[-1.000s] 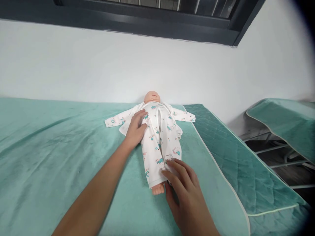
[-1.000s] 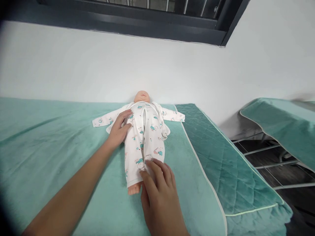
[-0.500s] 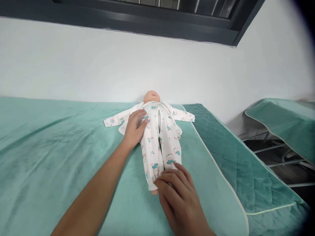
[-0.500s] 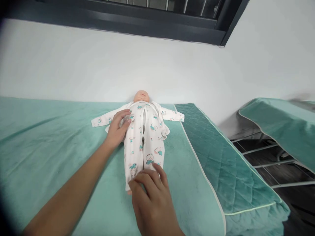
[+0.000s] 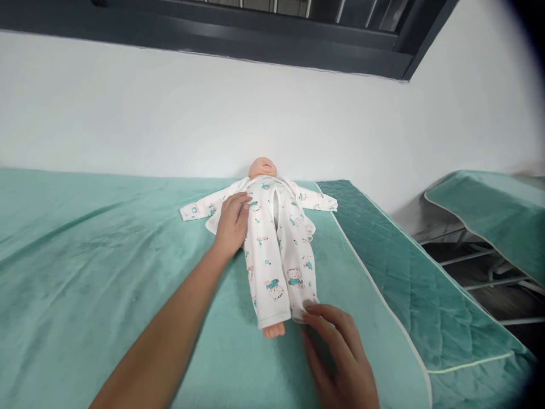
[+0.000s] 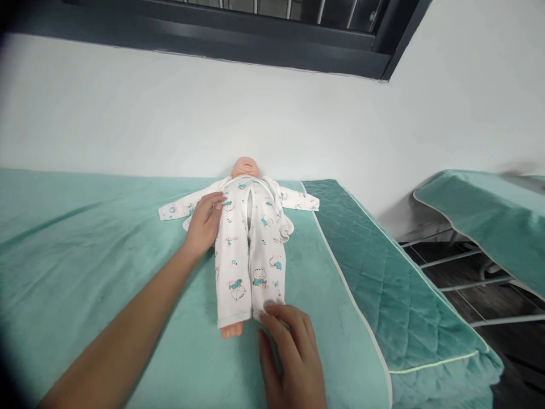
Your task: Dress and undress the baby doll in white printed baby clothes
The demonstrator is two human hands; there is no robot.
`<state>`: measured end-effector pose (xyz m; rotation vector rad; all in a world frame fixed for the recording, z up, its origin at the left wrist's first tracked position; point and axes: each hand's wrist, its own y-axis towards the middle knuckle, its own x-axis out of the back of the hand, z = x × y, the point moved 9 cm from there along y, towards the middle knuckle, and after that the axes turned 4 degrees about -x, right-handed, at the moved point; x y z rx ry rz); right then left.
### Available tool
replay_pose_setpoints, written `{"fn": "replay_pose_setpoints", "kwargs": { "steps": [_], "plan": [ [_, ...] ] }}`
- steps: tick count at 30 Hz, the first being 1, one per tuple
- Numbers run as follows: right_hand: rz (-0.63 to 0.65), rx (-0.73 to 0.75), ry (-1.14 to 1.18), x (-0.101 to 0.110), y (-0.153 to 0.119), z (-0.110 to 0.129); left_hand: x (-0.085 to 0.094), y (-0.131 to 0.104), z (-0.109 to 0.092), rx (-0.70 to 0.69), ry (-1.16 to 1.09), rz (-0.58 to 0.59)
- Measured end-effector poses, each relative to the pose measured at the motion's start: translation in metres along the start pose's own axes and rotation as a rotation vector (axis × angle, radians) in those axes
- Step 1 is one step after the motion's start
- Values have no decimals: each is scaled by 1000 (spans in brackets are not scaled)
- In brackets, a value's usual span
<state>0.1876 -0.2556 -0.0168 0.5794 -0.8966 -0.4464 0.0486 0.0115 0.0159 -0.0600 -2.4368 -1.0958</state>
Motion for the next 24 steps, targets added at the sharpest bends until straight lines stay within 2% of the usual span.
{"fn": "replay_pose_setpoints", "kwargs": {
  "steps": [4, 6, 8, 10, 13, 15, 17, 20, 24],
  "plan": [
    [16, 99, 48, 6, -6, 8, 6, -1, 29, 179, 73, -42],
    [20, 85, 96, 12, 2, 5, 8, -2, 37, 230, 166, -20],
    [-19, -2, 124, 18, 21, -14, 5, -2, 41, 255, 290, 75],
    [-84, -113, 103, 18, 50, -46, -1, -4, 45, 286, 412, 215],
    [-34, -235, 20, -11, 106, -98, -9, -8, 46, 287, 543, 426],
    [62, -361, -85, -39, 136, -133, -15, -10, 41, 208, 589, 552],
    [173, -463, -243, -63, 154, -156, -21, -12, 35, 119, 595, 652],
    [259, -474, -394, -80, 163, -163, -21, -14, 29, 56, 573, 713],
    [243, -529, -219, -76, 157, -170, -21, -17, 16, -6, 451, 725]
  ]
}}
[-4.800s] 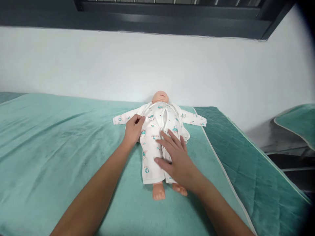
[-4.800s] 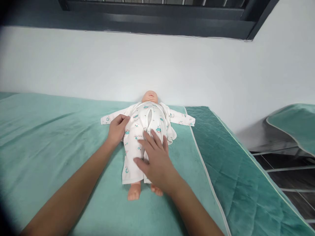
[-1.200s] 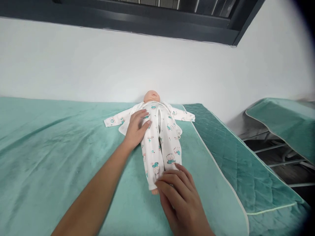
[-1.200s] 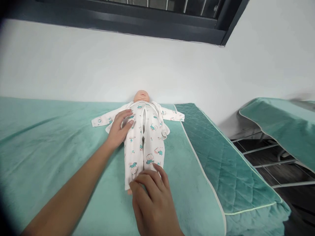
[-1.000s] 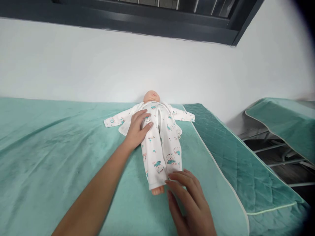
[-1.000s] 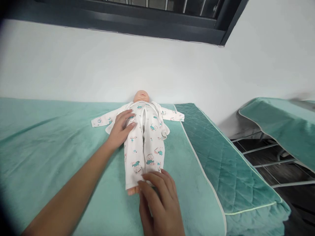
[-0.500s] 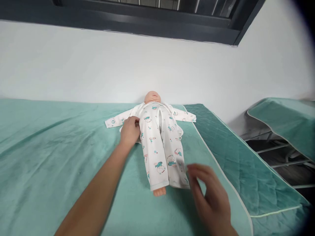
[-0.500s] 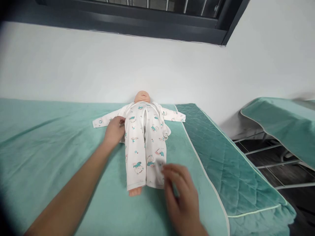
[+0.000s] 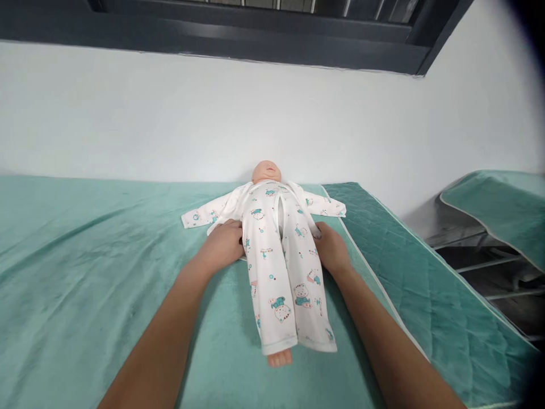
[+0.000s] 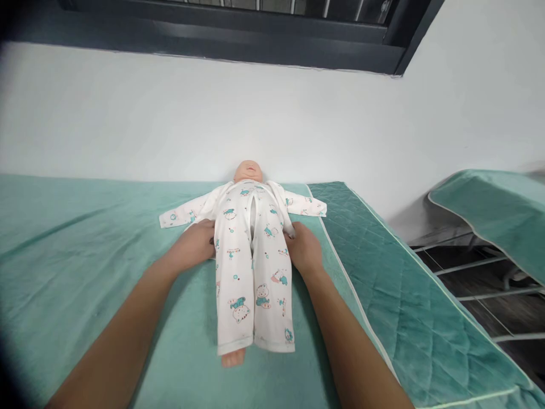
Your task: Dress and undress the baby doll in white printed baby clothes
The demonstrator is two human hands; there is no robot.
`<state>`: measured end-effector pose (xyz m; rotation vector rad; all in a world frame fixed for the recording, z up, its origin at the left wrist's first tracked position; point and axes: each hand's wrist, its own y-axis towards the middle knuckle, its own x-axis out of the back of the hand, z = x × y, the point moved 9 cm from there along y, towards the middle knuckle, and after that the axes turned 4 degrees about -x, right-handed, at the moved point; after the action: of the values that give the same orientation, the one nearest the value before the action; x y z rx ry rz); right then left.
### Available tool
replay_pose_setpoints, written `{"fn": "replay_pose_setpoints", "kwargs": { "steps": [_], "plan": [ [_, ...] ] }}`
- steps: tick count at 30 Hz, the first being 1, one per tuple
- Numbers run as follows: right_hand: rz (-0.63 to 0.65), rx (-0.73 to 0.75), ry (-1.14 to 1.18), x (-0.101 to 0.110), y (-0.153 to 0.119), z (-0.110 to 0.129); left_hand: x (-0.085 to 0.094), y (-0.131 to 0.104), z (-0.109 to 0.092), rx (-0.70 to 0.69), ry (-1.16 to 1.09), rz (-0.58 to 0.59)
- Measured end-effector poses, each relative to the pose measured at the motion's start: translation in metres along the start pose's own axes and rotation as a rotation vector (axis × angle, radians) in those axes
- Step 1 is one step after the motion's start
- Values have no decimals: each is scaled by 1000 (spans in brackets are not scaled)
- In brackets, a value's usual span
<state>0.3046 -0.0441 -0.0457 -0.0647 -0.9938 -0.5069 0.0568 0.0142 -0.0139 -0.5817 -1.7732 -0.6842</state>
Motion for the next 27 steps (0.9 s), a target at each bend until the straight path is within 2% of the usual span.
{"fn": "replay_pose_setpoints", "kwargs": {
  "steps": [3, 5, 7, 9, 11, 14, 17, 22, 27],
  "plan": [
    [-100, -50, 181, 12, 2, -20, 3, -3, -10, -67, -93, -23],
    [-230, -27, 170, 24, 1, -27, 6, -5, -13, -77, -100, -37],
    [-334, 48, 71, 34, -6, -22, 6, -7, -15, -72, -118, -27],
    [-366, 147, -30, 38, -15, -8, 5, -10, -17, -58, -164, 11],
    [-308, 247, -107, 35, -23, 9, 3, -14, -21, -59, -227, 47],
    [-120, 403, -186, 22, -33, 31, 2, -20, -30, -90, -350, 75],
    [32, 539, -171, 12, -39, 40, -2, -22, -40, -136, -471, 105],
    [88, 650, -69, 9, -42, 40, -7, -18, -45, -176, -468, 105],
    [146, 668, -97, -2, -48, 42, -11, -15, -44, -202, -378, 58]
  ]
}}
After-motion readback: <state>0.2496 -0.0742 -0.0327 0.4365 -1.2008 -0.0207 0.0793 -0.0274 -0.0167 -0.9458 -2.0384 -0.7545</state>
